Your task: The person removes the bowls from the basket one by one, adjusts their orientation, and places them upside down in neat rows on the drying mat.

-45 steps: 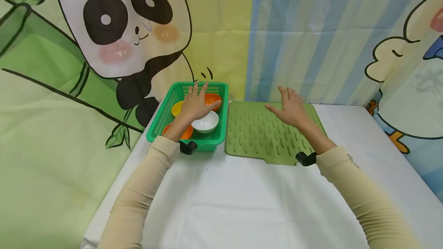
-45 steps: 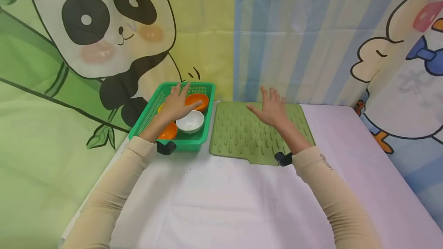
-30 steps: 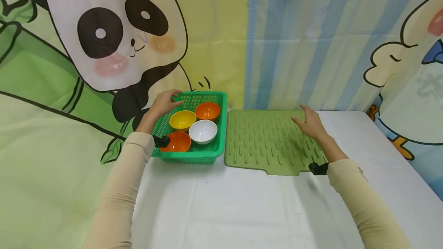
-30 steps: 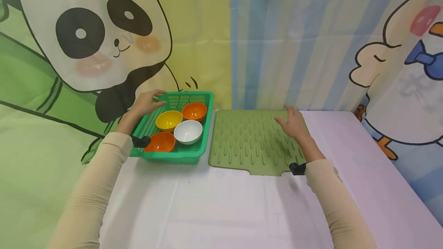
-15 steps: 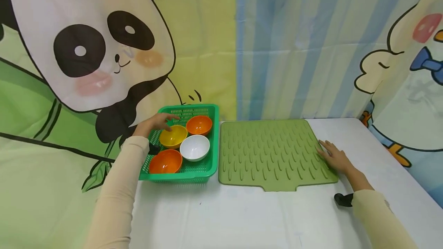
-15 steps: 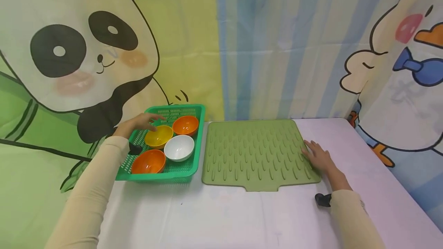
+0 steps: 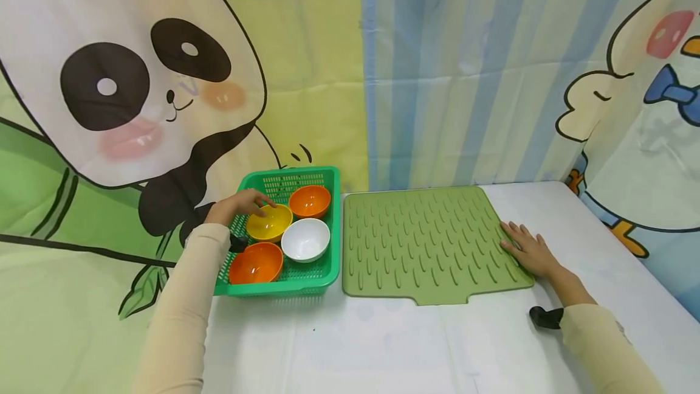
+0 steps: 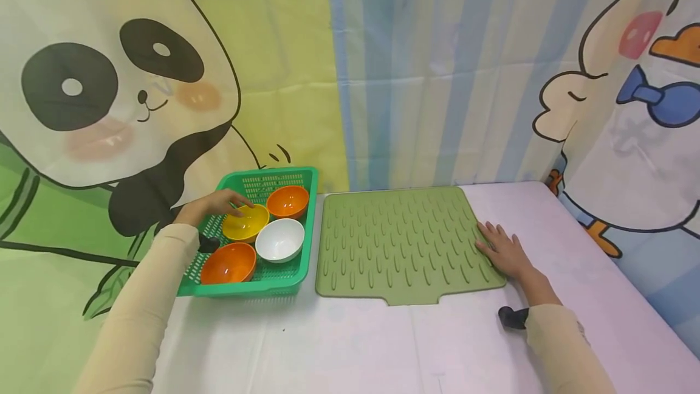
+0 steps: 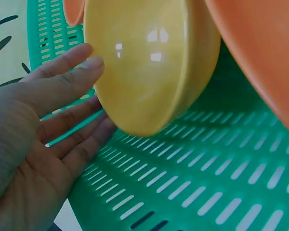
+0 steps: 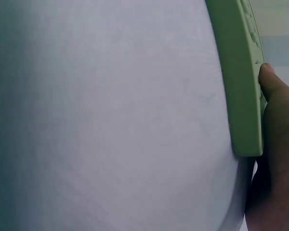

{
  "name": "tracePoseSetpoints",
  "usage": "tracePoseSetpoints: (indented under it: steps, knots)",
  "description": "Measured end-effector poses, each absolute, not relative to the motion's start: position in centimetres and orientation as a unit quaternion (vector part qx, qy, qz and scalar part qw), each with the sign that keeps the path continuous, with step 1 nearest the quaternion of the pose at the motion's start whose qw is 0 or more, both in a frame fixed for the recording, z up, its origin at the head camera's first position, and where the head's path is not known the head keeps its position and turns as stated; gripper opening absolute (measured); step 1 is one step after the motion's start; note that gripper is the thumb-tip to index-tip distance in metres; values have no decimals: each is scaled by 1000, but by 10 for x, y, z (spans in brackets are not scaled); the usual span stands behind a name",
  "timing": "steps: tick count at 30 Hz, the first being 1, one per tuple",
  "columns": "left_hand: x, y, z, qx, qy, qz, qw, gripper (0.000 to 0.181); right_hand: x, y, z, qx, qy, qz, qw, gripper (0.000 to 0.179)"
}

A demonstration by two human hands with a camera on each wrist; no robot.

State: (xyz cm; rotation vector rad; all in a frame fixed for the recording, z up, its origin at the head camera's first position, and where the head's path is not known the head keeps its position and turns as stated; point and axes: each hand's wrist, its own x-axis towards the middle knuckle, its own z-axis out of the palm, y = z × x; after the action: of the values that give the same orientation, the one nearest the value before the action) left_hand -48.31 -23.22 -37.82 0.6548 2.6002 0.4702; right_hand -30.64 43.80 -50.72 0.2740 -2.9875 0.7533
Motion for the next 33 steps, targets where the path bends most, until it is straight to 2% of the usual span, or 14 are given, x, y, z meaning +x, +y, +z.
tracePoseSetpoints:
  steps: [9, 18, 25, 33]
  knots:
    - [-483, -235, -376, 266, 923, 183, 206, 35, -309, 439, -507, 89, -965, 242, 37, 62]
    - [-487, -242, -380, 243, 927, 204, 200, 32, -310, 441, -511, 83, -966, 243, 26, 63]
    - [-484, -241, -377, 224, 928, 221, 201, 37, -311, 441, -510, 85, -965, 246, 23, 63]
    - [-478, -243, -369, 181, 931, 221, 225, 50, -310, 442, -512, 94, -964, 246, 30, 62]
